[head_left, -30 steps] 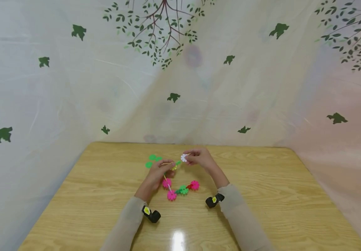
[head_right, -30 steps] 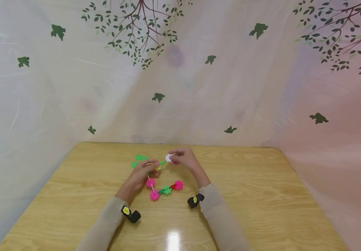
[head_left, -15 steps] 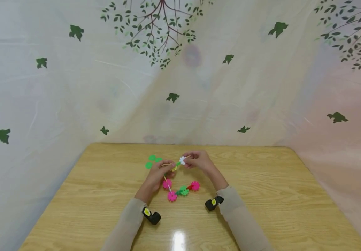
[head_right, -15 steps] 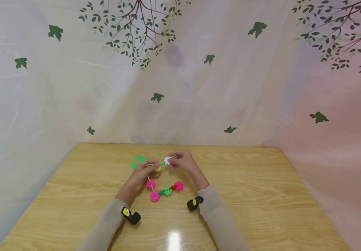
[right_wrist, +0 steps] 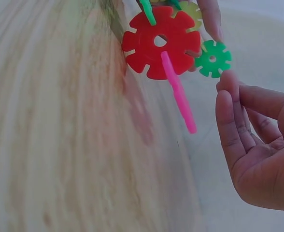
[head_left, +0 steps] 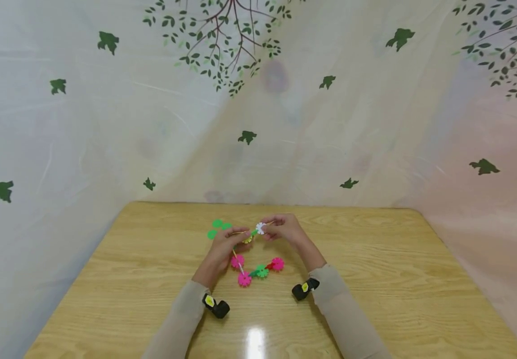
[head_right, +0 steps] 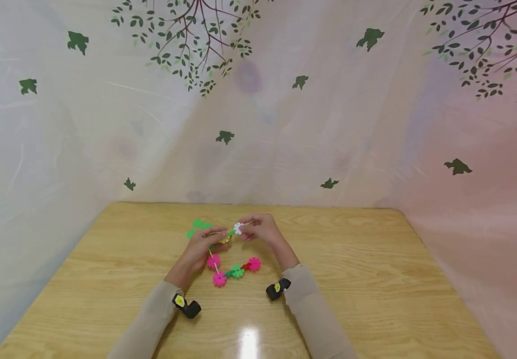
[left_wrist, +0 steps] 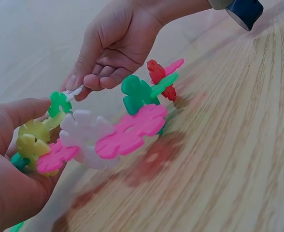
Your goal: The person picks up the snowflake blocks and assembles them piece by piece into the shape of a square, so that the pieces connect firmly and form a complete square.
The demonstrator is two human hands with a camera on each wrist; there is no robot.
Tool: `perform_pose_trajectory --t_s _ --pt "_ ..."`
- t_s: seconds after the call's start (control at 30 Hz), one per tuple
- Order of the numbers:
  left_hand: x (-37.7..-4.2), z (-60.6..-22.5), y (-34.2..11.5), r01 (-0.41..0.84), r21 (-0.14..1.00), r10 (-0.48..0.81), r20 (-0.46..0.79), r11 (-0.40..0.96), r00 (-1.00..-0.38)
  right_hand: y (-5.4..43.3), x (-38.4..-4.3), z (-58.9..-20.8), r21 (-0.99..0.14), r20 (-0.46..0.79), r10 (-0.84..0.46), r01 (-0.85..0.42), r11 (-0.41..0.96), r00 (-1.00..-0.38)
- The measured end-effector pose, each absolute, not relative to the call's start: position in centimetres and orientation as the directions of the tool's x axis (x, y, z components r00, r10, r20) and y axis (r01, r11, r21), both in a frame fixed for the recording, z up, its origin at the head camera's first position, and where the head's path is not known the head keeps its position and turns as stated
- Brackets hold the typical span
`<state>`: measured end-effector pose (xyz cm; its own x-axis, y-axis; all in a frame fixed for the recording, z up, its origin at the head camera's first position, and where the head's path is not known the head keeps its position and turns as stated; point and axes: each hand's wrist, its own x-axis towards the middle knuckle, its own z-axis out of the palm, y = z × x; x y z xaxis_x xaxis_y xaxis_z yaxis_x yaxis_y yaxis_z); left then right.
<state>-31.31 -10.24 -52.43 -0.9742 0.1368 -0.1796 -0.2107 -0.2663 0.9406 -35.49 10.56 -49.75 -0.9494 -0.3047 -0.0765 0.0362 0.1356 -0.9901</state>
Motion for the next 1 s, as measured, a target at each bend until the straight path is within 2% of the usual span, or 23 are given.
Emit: perform_pose_trajectory --t_s 0.4,1.0 --pt "-31.29 -52.11 -9.98 -0.171 0.944 0.106 -0.147 -0.280 -0.983 10.75 -35.55 -50.14 -0.997 -0.074 -0.314 0.071 0.022 -0.947" --pt "-31.38 -52.04 -9.51 -0.132 0.947 0.079 -0.113 -0.292 -0.990 10.82 -35.35 -49.94 -0.997 -0.070 -0.326 0.078 -0.014 -0.943"
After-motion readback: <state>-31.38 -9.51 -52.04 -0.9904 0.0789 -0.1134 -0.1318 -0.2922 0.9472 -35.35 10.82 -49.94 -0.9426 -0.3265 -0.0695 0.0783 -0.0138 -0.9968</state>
